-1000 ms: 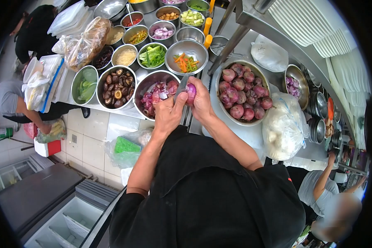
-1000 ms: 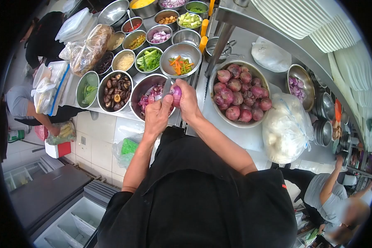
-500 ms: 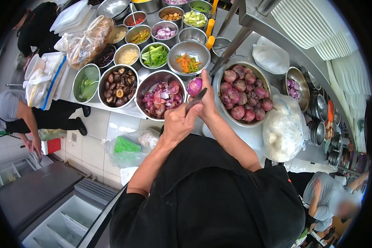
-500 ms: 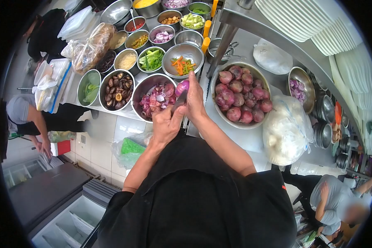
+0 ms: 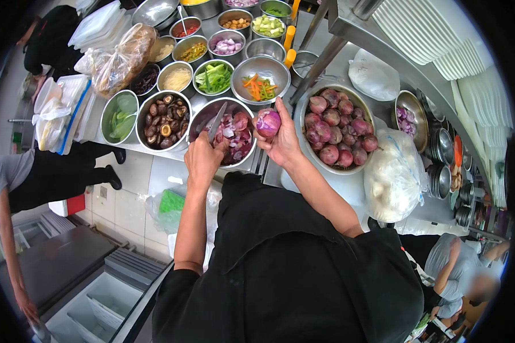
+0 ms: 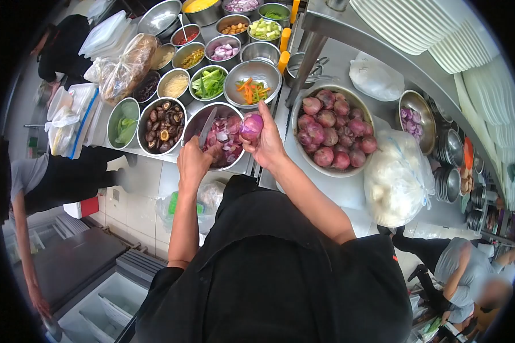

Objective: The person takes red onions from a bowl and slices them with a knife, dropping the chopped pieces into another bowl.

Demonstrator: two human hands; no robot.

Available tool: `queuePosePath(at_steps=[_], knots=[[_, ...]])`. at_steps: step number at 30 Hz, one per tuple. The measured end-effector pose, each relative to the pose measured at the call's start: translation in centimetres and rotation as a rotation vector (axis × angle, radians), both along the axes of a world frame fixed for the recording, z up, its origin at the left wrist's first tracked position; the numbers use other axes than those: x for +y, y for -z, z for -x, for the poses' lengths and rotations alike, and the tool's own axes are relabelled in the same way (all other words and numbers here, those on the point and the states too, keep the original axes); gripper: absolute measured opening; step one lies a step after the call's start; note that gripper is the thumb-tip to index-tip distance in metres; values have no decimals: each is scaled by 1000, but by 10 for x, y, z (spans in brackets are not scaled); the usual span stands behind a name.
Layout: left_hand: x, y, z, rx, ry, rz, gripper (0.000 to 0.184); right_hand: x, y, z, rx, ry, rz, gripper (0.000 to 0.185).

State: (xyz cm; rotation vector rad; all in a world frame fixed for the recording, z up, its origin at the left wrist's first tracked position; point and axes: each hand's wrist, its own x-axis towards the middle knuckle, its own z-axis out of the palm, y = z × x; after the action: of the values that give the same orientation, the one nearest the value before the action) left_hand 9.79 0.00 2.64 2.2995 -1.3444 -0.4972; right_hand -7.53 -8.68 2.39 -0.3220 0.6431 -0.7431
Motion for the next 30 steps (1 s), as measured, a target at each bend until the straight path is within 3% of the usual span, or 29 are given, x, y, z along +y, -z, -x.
queuePosePath(at_steps=[2, 8, 11, 15, 23, 30], knots=[[-1, -2, 0, 50, -7, 27, 40, 0, -2, -1, -2, -8, 27, 49], [2, -7, 20, 658, 101, 228, 45, 6, -12, -8, 84, -4, 153, 46], [4, -31, 29, 710, 197, 172, 46, 5, -3, -9, 92, -41, 244, 42], [2, -21, 37, 717, 235, 301, 50, 7, 7, -11, 81, -21, 191, 37], [2, -32, 35, 660, 267, 250, 55, 13, -10, -10, 190, -80, 322, 25], [0, -8, 33, 784, 256, 243, 56, 7, 9, -13, 281, -57, 531, 27]])
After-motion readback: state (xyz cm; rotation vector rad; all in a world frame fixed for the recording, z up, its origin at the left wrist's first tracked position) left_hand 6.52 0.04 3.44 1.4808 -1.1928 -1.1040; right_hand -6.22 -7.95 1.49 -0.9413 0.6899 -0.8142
